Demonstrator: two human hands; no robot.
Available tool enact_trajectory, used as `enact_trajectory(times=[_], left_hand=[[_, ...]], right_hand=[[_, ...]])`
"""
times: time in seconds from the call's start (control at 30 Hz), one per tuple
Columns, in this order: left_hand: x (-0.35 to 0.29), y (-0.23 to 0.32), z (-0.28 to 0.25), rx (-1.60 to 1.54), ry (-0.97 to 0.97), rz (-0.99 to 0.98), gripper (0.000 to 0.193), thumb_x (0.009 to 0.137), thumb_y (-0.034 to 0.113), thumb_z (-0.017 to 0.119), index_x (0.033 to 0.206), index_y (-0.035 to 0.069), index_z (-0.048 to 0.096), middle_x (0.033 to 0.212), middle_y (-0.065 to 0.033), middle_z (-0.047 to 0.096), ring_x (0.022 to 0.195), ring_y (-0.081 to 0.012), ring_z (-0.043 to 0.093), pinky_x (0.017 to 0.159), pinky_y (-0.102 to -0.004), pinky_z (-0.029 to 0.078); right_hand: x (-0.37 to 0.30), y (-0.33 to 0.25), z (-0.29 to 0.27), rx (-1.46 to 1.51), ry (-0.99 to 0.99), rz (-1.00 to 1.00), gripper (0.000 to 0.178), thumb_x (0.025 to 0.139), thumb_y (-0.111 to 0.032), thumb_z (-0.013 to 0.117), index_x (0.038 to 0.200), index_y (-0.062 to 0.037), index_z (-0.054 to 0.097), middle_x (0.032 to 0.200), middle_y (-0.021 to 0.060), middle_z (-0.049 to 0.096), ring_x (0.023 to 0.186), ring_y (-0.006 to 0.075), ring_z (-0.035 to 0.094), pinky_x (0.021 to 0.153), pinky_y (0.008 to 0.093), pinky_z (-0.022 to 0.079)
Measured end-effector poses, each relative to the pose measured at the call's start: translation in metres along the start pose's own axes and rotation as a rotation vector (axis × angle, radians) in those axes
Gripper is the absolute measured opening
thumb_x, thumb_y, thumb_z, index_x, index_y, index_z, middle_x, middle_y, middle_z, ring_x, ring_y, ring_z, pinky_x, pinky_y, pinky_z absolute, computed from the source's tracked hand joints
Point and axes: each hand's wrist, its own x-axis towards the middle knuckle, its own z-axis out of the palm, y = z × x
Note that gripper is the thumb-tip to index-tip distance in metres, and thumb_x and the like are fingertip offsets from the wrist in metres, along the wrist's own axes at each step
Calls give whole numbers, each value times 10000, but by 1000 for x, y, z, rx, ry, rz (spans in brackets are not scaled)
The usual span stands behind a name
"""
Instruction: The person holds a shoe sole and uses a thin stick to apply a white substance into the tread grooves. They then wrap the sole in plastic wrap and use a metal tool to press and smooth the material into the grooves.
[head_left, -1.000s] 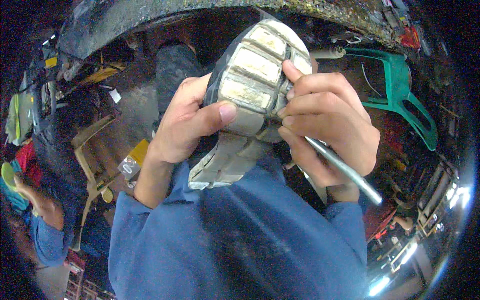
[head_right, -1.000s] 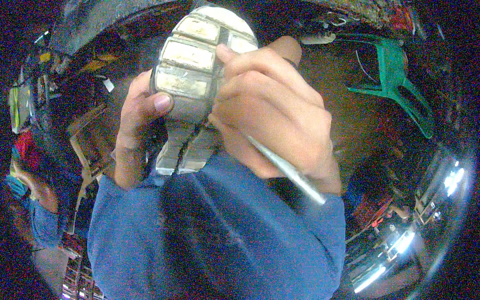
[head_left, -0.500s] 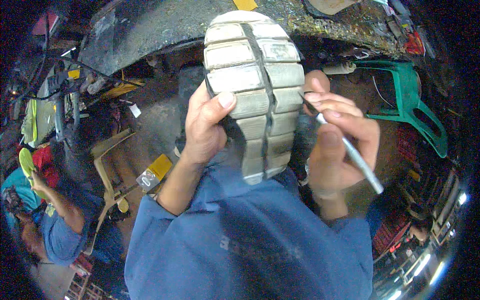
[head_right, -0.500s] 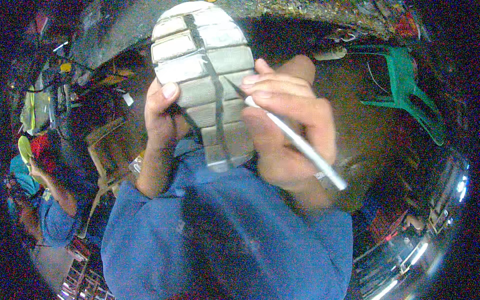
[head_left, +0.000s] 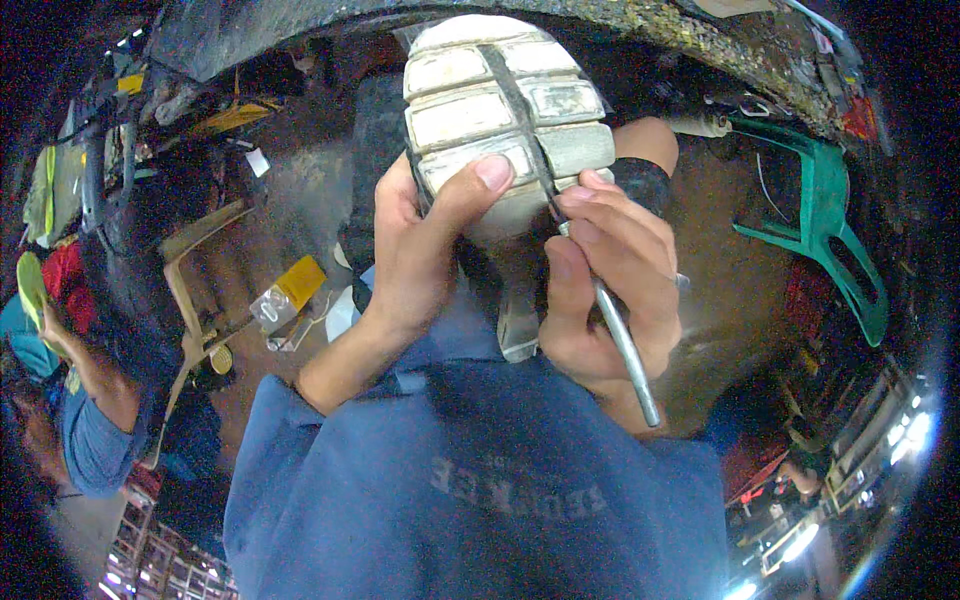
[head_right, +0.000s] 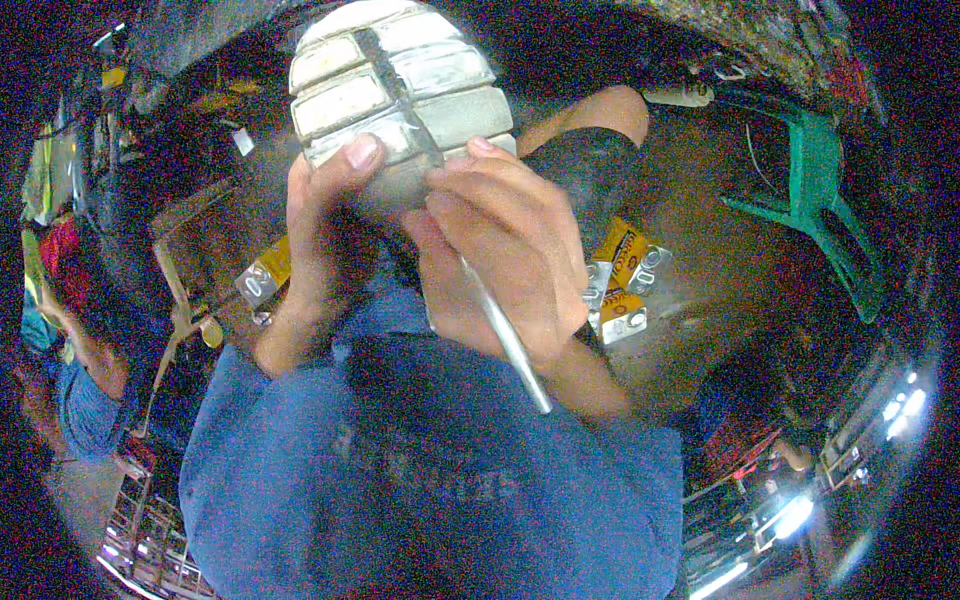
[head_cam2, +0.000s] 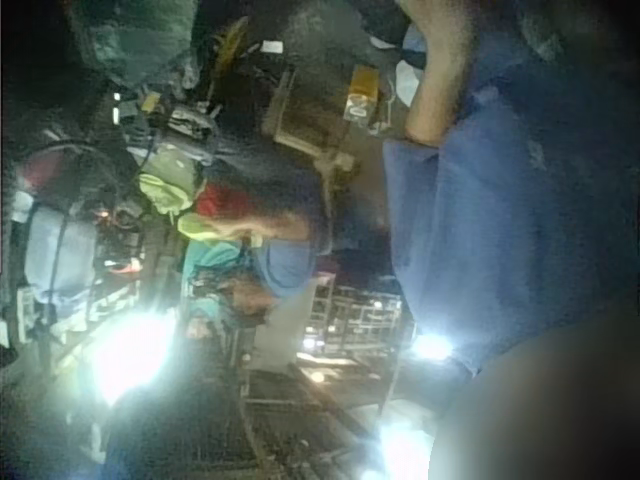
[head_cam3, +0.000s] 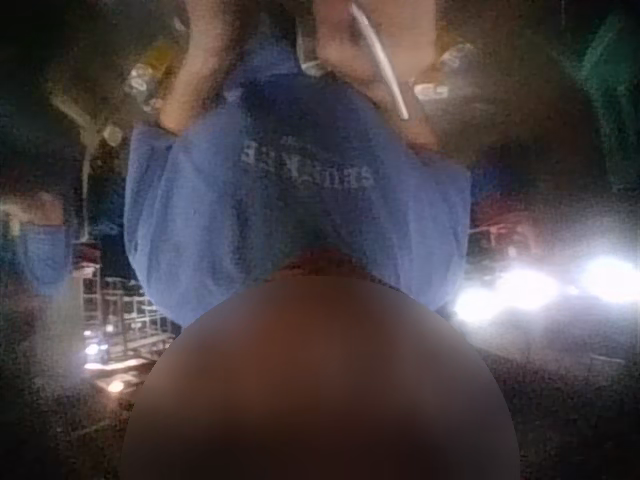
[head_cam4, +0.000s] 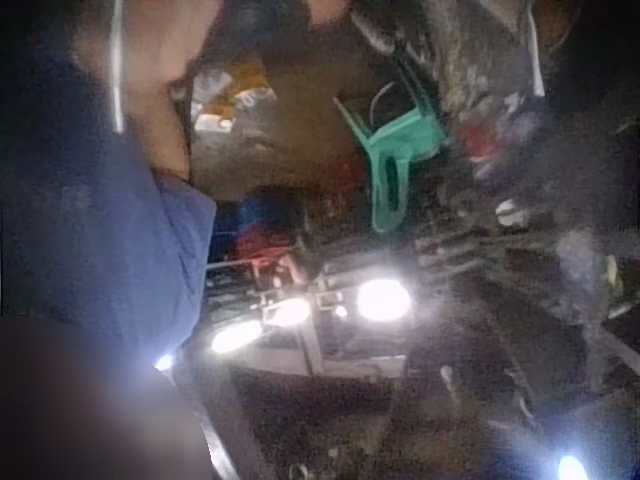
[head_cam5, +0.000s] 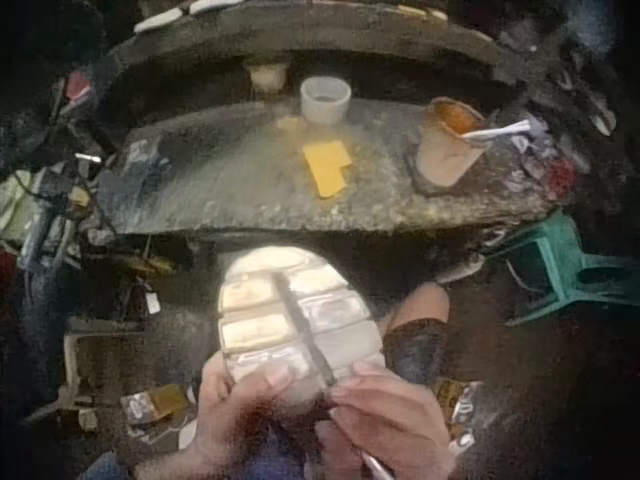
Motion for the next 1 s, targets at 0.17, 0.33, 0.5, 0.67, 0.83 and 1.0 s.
enact_trajectory(times=[0.17,0.33,0.5,0.67,0.83,1.0], left_hand=[[-4,7,8,73,44,44,418,918,212,717,1243,-27,611,1172,-100,689,1056,-157,639,951,-301,489],[-6,5,10,108,99,91,386,928,217,726,1217,-20,629,1140,-91,700,1022,-138,644,905,-286,504],[-9,7,7,129,106,73,378,921,231,743,1186,-20,646,1097,-80,713,974,-124,651,857,-269,515],[-11,4,10,115,123,157,374,921,231,752,1178,-20,648,1094,-81,717,962,-120,652,852,-273,520],[-13,4,11,79,127,204,373,915,214,763,1176,-25,648,1105,-87,717,977,-124,653,870,-277,519],[-14,5,13,70,143,187,373,913,207,768,1177,-27,648,1107,-85,717,986,-123,652,878,-280,517]], right_hand=[[8,0,-1,-6,-5,-39,320,657,48,845,930,8,684,927,172,719,857,334,708,786,448,613],[10,0,2,-27,-22,-59,331,650,28,861,932,6,689,918,165,722,846,324,703,777,446,611],[10,-2,1,-34,-18,-61,323,653,17,864,927,3,693,907,161,725,845,317,701,778,449,609],[13,-2,-1,-14,-63,-81,316,657,13,863,926,5,696,907,156,725,840,309,699,785,446,606],[12,-3,-1,-35,-75,-84,305,661,10,862,920,7,701,906,152,725,842,304,696,792,442,603],[13,-4,0,-39,-67,-89,287,665,13,857,909,12,707,901,150,725,849,300,694,782,435,602]])
